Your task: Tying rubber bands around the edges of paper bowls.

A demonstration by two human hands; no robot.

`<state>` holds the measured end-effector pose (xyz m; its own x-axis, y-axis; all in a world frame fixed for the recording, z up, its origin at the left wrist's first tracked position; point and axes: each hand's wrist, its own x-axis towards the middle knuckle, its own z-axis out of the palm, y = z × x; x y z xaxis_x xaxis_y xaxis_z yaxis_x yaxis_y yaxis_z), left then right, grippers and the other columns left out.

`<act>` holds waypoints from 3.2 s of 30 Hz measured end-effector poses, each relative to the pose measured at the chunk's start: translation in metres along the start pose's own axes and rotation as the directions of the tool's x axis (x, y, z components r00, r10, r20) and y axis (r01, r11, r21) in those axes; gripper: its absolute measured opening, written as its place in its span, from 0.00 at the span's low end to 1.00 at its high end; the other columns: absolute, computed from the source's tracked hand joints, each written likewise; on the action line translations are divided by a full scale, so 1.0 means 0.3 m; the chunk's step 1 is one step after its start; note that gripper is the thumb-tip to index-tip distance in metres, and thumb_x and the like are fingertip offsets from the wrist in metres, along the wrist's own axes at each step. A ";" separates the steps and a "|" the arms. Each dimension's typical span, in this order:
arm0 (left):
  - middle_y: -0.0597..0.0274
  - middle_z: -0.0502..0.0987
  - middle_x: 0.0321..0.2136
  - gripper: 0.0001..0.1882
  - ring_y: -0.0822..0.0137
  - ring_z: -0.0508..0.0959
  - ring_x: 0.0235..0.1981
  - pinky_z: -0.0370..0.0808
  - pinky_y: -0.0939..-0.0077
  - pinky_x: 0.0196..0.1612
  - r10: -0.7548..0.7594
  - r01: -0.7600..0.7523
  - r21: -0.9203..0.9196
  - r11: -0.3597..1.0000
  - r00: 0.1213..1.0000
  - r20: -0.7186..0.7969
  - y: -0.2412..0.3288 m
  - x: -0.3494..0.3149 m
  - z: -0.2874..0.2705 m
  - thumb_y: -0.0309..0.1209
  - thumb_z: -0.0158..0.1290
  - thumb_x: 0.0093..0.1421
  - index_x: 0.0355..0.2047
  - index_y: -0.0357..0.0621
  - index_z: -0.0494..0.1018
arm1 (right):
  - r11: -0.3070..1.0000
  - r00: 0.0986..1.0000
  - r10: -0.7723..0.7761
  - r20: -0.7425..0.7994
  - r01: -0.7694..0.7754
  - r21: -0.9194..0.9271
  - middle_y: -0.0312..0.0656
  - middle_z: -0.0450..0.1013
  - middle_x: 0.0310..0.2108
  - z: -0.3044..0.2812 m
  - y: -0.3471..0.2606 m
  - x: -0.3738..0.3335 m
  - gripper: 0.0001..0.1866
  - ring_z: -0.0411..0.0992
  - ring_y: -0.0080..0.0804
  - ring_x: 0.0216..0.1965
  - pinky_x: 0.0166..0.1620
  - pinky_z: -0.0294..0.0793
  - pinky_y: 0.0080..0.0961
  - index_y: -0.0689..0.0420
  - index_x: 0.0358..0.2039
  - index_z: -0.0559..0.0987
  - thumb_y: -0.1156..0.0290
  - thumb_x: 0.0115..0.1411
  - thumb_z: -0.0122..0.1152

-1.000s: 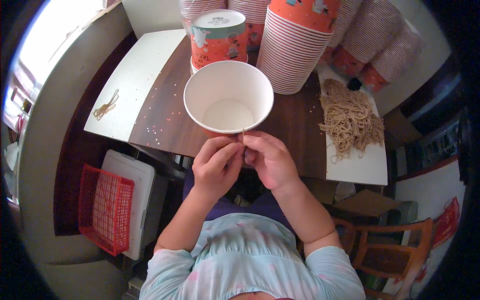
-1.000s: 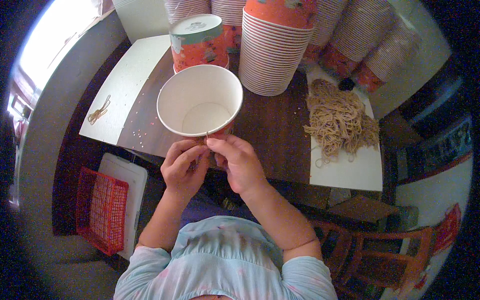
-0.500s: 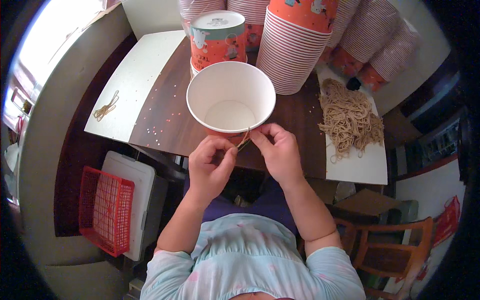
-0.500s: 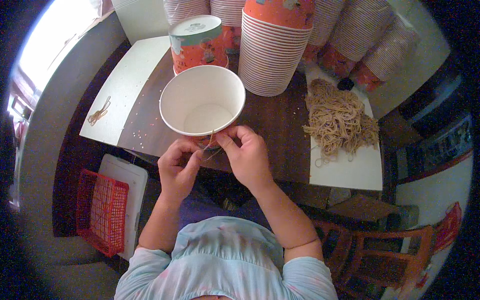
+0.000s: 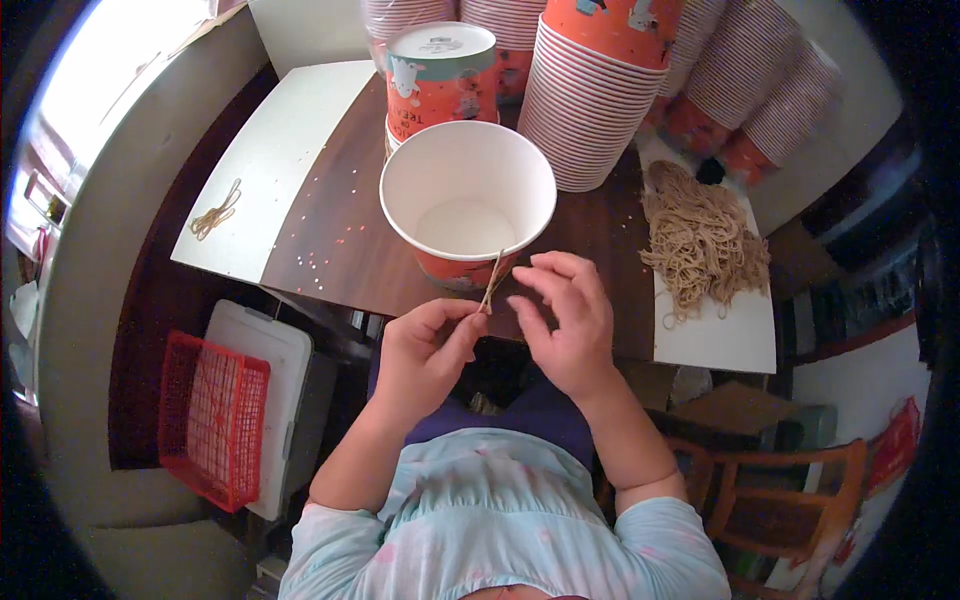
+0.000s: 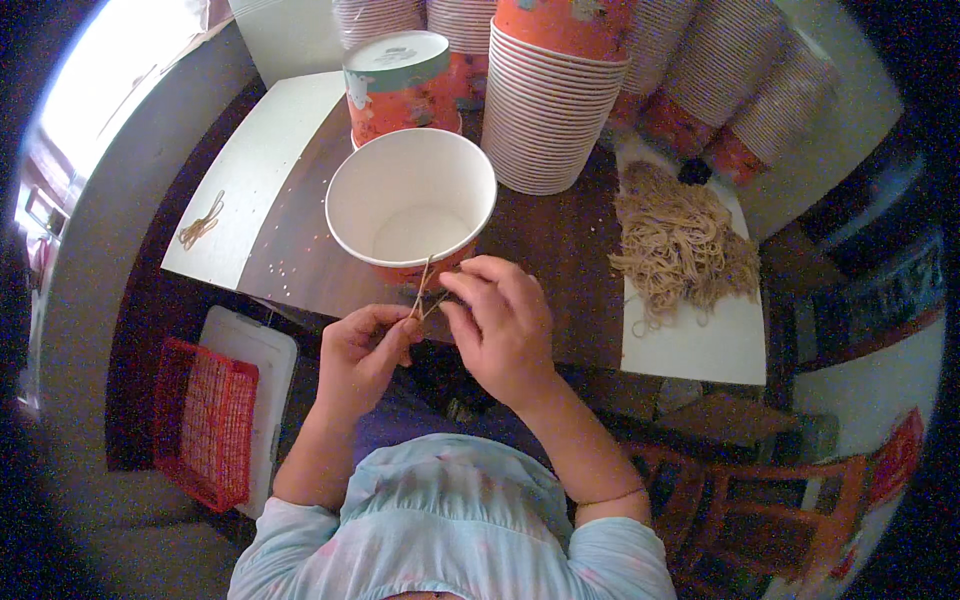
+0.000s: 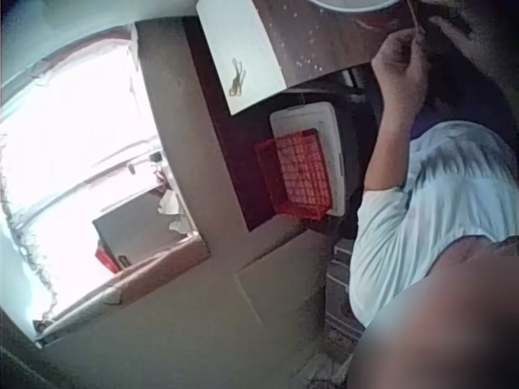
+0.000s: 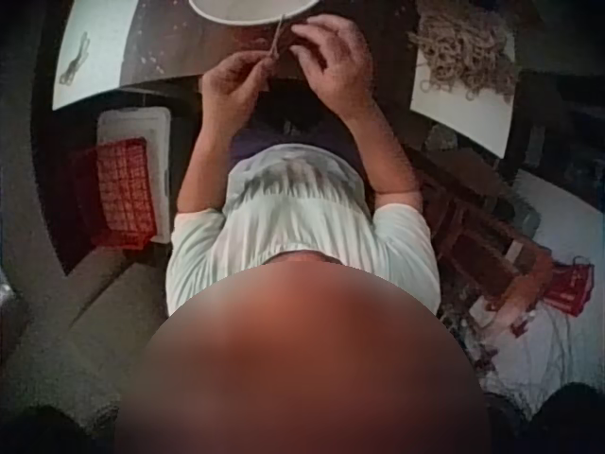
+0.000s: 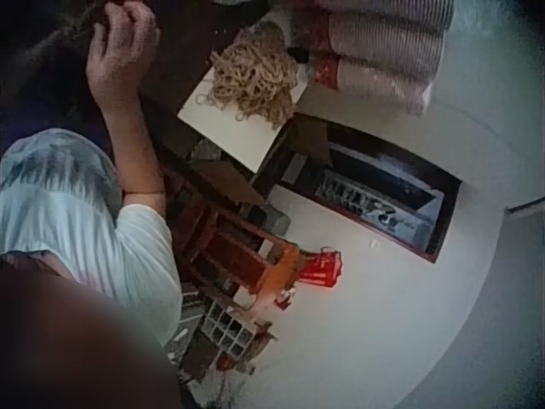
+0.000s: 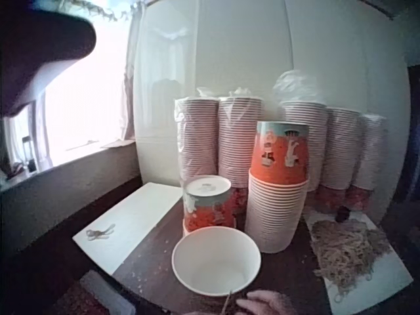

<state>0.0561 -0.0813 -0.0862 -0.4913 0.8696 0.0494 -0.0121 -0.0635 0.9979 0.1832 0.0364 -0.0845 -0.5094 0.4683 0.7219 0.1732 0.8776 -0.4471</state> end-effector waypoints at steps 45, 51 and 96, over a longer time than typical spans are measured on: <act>0.68 0.74 0.19 0.12 0.82 0.70 0.22 0.65 0.85 0.25 0.182 -0.327 0.322 0.888 0.895 0.407 0.440 0.206 -0.111 0.31 0.56 0.58 0.29 0.31 0.76 | 0.878 0.936 0.167 0.311 -0.285 0.385 0.49 0.60 0.58 -0.354 -0.031 0.310 0.49 0.60 0.32 0.59 0.59 0.61 0.31 0.62 0.61 0.59 0.53 0.43 0.73; 0.64 0.77 0.24 0.17 0.76 0.72 0.23 0.69 0.84 0.28 -0.025 -0.101 0.232 0.968 0.875 0.483 0.468 0.285 0.005 0.40 0.51 0.62 0.33 0.36 0.77 | 0.643 0.812 0.123 0.570 -0.503 0.578 0.39 0.75 0.32 -0.202 -0.091 0.355 0.23 0.74 0.24 0.30 0.35 0.73 0.22 0.64 0.50 0.71 0.68 0.56 0.62; 0.59 0.77 0.32 0.16 0.69 0.78 0.32 0.74 0.78 0.36 0.432 -0.520 0.240 0.820 0.837 0.337 0.195 0.128 0.002 0.21 0.57 0.54 0.44 0.38 0.72 | 0.681 0.820 0.267 0.506 -0.533 0.503 0.32 0.72 0.27 -0.190 -0.020 0.173 0.04 0.69 0.14 0.28 0.30 0.68 0.14 0.61 0.31 0.79 0.75 0.56 0.61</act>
<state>0.0371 -0.0513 -0.0258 -0.1225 0.8652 0.4862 0.4545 -0.3866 0.8024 0.2036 0.0614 -0.0142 -0.7982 0.5665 0.2048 -0.0346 0.2963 -0.9545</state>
